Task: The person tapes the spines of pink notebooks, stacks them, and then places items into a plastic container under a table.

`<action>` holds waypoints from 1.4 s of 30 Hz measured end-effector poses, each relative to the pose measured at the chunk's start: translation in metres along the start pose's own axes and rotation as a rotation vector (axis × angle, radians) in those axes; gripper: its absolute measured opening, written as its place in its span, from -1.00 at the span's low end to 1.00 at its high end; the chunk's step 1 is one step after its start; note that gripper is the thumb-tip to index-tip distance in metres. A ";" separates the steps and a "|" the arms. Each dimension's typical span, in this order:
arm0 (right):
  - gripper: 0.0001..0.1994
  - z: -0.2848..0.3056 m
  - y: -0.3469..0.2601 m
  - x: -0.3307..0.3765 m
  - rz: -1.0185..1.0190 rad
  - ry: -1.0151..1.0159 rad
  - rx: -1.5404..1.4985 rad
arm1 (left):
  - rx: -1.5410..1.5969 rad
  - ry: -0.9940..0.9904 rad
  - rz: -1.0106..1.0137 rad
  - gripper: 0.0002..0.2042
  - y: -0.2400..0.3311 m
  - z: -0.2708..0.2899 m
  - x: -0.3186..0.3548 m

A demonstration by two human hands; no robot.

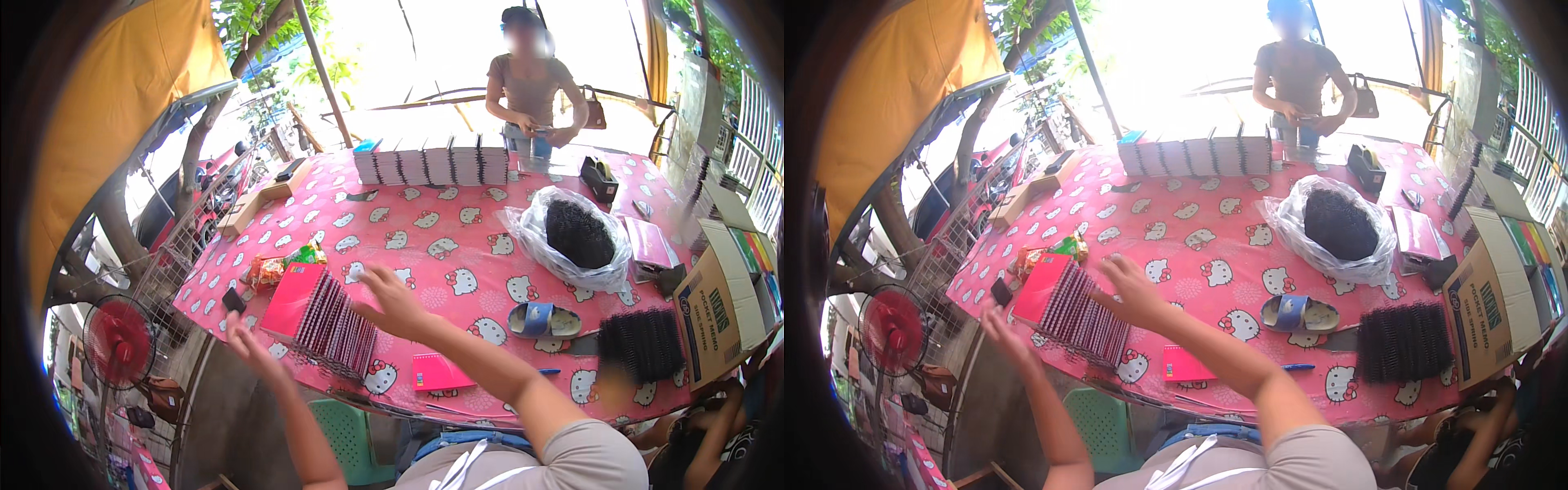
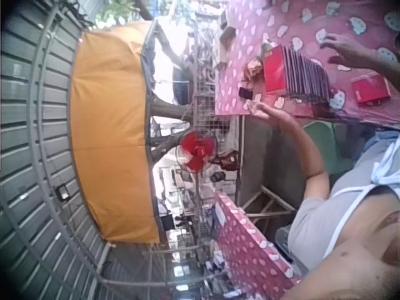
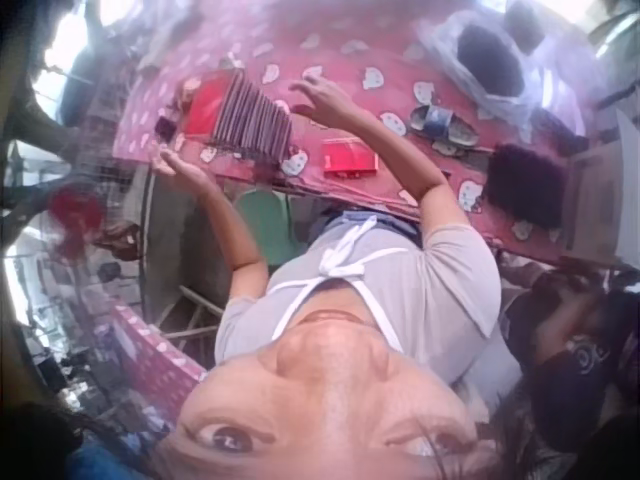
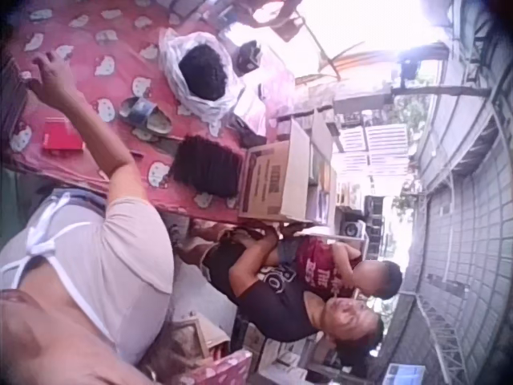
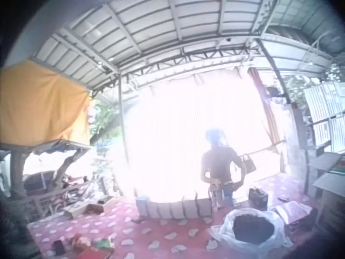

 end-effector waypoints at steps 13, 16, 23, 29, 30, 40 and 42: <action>-0.67 0.100 0.068 0.194 -0.724 -0.392 0.273 | 0.064 -0.843 -0.174 -0.54 0.082 -0.096 0.195; -0.74 0.095 0.039 0.183 -0.713 -0.219 -0.017 | 0.135 -0.863 0.178 -0.51 0.023 -0.100 0.234; -0.73 0.080 0.031 0.216 -0.617 0.182 -0.213 | -0.006 -1.075 -0.174 -0.64 0.021 -0.108 0.262; -0.73 0.075 0.034 0.220 -0.608 0.152 -0.171 | -0.236 -0.868 -0.599 -0.74 0.071 -0.112 0.265; -0.73 0.076 0.032 0.219 -0.577 0.139 -0.142 | -0.128 -0.981 -0.561 -0.78 0.056 -0.119 0.276; -0.60 0.341 0.007 0.319 -0.973 0.334 1.203 | -0.216 -0.985 -0.568 -0.86 0.062 -0.120 0.271; -0.53 0.331 0.019 0.330 -1.105 0.222 1.248 | -0.216 -1.027 -0.479 -0.89 0.048 -0.124 0.275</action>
Point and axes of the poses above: each hand's wrist, its own x-axis away from the middle knuckle, its own z-axis out of the back of the hand, y = z × x, the point moved 7 cm from there along -x, towards the middle knuckle, and after that the axes turned 15 degrees about -x, right-handed, at the moved point
